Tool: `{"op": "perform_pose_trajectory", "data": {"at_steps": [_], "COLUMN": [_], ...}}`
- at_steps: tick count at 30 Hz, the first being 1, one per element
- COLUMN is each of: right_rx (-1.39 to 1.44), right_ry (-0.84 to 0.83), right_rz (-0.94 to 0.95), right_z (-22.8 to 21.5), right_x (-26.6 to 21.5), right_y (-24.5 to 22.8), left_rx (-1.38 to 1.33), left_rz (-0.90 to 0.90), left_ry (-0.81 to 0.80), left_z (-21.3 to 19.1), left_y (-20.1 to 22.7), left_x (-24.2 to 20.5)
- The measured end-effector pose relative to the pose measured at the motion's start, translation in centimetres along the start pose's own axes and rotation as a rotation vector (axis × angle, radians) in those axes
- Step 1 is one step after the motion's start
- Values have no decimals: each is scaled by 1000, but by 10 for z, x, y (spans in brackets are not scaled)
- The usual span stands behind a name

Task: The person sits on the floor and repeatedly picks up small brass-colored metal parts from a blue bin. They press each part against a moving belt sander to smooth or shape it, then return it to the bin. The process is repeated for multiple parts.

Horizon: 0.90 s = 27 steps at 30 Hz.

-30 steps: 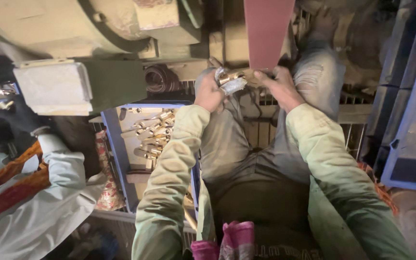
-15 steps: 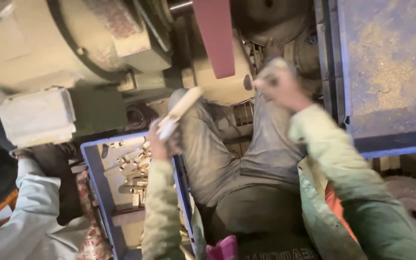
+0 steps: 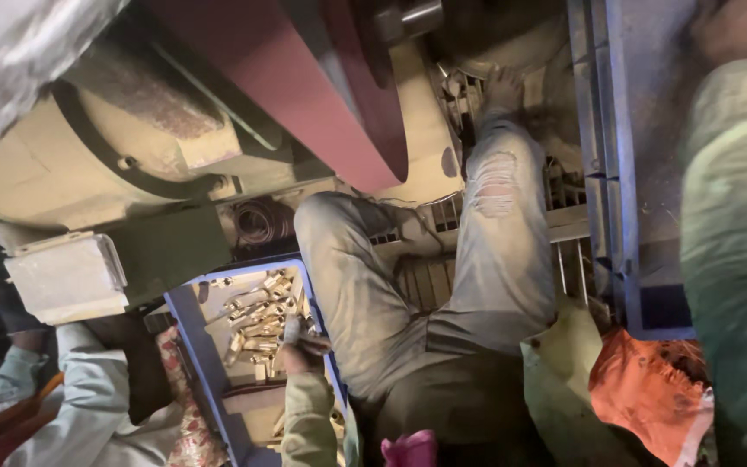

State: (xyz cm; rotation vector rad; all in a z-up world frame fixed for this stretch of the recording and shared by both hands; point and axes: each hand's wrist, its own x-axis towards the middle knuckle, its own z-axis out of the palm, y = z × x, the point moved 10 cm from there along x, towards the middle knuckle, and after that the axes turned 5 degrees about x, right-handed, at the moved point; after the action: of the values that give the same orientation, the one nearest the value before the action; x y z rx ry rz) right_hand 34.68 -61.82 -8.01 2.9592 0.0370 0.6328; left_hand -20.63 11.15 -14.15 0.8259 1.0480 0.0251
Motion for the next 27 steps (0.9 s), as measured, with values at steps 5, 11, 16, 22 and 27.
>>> {"op": "perform_pose_trajectory", "data": {"at_steps": [5,11,16,22,27], "right_rx": [240,1759,1987,1112,822], "right_ry": [-310,-536,-315,-473,-393], "right_rz": [165,778,723,240,-384], "right_z": [41,-11,-160,-255,-281], "right_x": [-7,-60,-112,-159,-164], "right_y": [6,0,-22,-164,-311], "left_rx": [220,-19,-18,817,943], "left_rz": [151,153,136,674,498], "left_ry": [98,-26,-266,-496,-719], "left_z": [47,123,172,283,347], "left_y": [50,95,80,29,0], "left_x": [-8,-12,-19,-38,-27]}}
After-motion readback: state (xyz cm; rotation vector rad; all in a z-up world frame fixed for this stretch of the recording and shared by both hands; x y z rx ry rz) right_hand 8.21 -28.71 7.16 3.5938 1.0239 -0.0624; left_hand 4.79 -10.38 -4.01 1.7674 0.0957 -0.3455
